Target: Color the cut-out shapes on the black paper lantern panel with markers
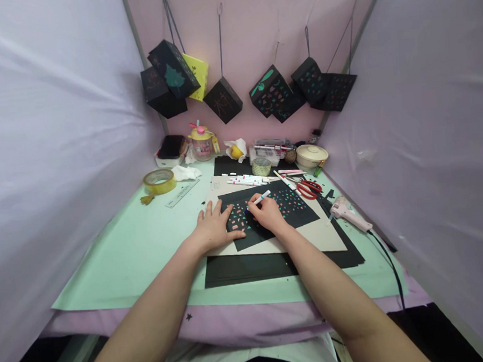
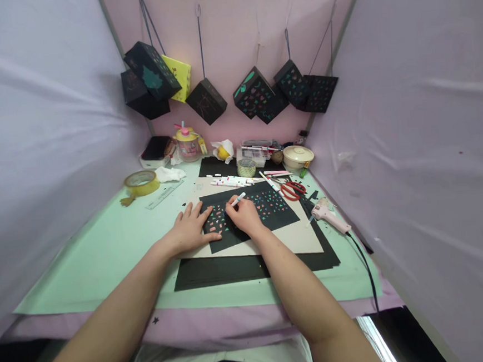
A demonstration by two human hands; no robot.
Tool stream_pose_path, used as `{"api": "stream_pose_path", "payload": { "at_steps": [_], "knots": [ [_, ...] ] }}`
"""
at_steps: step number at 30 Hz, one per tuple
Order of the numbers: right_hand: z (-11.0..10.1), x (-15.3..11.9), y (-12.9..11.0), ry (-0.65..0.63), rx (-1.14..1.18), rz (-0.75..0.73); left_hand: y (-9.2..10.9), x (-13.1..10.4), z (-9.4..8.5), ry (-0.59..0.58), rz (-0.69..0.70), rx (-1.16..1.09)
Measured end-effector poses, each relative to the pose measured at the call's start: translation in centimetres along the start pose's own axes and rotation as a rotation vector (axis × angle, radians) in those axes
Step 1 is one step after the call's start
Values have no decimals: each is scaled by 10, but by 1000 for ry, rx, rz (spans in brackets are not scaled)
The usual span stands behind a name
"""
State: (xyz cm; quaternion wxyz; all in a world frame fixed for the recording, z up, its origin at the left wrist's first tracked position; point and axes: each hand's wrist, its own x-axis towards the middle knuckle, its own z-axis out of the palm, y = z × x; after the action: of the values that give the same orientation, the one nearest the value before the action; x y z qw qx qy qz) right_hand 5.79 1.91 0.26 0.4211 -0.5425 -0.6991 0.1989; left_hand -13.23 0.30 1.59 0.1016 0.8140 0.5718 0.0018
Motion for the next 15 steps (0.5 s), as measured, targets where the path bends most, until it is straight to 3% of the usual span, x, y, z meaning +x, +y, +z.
{"api": "stream_pose_path", "payload": {
  "at_steps": [15],
  "knots": [
    [0,0,-2,-7,3,4,1,0,-1,-4,-2,14]
  ]
}}
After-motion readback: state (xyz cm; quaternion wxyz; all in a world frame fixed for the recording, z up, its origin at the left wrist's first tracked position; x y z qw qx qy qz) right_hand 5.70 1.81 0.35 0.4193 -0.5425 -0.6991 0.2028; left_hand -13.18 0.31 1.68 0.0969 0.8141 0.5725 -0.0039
